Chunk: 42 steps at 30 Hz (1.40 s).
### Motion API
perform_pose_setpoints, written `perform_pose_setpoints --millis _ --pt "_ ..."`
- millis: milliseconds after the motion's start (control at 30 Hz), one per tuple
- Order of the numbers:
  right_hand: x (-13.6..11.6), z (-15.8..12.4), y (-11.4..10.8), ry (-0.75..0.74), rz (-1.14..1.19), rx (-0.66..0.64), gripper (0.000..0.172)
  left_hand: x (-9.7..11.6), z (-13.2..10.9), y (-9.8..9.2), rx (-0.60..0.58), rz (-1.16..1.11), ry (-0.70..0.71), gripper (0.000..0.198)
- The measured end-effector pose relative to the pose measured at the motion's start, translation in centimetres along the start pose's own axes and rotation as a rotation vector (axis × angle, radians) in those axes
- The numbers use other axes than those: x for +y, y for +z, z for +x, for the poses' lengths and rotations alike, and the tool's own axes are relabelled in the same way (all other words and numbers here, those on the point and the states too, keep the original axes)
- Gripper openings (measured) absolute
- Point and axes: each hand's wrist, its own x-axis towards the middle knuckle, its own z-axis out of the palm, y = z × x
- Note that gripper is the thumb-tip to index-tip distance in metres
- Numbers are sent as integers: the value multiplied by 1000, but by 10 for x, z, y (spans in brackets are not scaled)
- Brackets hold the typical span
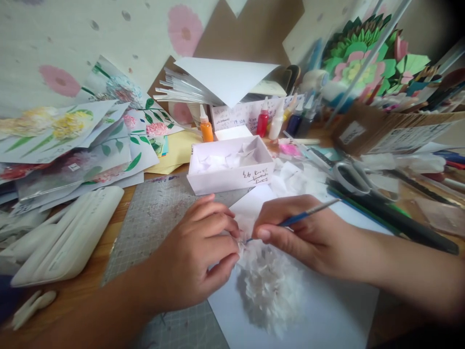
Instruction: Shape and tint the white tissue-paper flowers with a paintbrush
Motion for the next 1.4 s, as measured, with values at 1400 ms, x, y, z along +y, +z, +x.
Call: perform_pose_setpoints --millis 1400 --pt "4 -39 -13 42 73 -8 10 3 0 -4 -105 -37 -25 16"
